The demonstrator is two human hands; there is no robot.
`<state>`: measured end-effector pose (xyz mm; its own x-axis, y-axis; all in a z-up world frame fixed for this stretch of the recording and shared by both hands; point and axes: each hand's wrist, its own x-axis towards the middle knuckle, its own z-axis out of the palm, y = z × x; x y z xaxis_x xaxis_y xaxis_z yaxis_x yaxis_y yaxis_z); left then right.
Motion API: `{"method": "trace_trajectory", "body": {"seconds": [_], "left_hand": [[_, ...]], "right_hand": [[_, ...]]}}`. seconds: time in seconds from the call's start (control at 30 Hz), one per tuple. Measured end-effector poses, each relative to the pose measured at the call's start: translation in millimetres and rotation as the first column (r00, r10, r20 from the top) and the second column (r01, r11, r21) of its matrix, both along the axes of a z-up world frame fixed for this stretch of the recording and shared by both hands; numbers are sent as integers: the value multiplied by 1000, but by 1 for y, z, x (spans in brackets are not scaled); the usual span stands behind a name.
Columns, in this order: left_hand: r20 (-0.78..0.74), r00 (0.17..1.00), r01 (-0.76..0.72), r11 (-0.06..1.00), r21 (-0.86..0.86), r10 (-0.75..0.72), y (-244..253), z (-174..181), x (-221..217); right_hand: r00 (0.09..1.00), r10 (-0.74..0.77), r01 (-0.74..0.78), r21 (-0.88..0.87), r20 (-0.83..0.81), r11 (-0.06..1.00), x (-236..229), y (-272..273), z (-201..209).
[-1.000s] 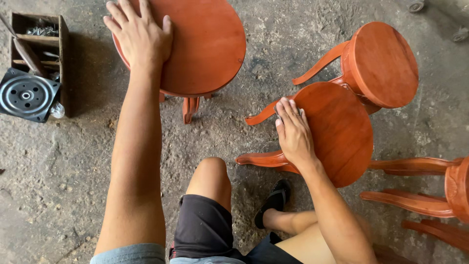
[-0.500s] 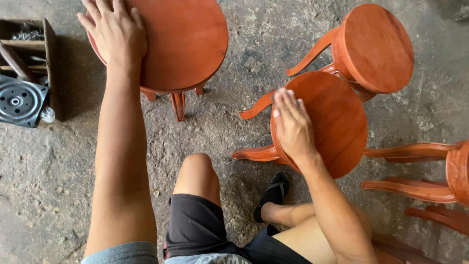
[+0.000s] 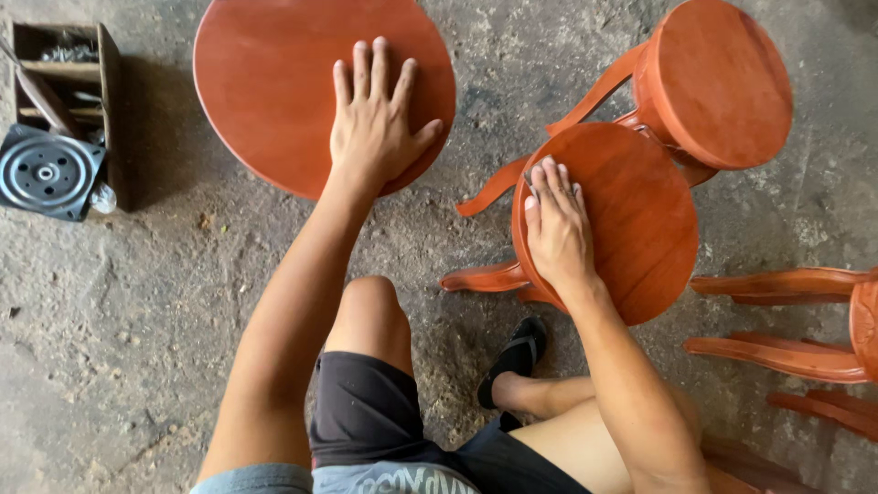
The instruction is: The person sands several round wooden stools using sandpaper, moving between the stools and turning them over to sand the tops and edges.
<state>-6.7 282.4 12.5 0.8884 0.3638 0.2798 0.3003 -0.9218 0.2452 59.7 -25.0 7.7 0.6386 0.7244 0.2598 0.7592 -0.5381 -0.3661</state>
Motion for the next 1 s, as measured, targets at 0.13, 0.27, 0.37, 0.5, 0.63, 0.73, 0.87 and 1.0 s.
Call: {"method": "trace_trajectory", "body": {"seconds": [0.13, 0.27, 0.37, 0.5, 0.63, 0.73, 0.87, 1.0], "left_hand": [[7, 1000, 13, 1000, -7, -13, -10, 14, -5], [-36, 999, 13, 997, -82, -16, -2, 24, -15], [-37, 998, 42, 992, -119, -46, 9, 30, -31], [26, 987, 159, 987, 7, -159, 22, 33, -60], [-7, 964, 267, 964, -7, -267, 36, 34, -94], [84, 939, 337, 941, -21, -334, 49, 38, -115], [174, 911, 394, 913, -101, -374, 63, 37, -135], [208, 903, 398, 914, -74, -376, 65, 39, -149]], "right_hand": [[1000, 7, -7, 7, 13, 1000, 0, 2, 2], [1000, 14, -14, 0, 0, 1000, 0, 0, 2], [1000, 18, -18, -2, -7, 1000, -1, -3, 3], [999, 23, -23, 0, -34, 1000, -1, -2, 7], [999, 21, -21, -9, -34, 1000, -2, 1, 9], [999, 13, -13, -26, -33, 1000, 1, 2, 11], [999, 20, -21, -27, -42, 999, -2, 2, 10], [999, 15, -16, -27, -36, 1000, -2, 3, 9]]}}
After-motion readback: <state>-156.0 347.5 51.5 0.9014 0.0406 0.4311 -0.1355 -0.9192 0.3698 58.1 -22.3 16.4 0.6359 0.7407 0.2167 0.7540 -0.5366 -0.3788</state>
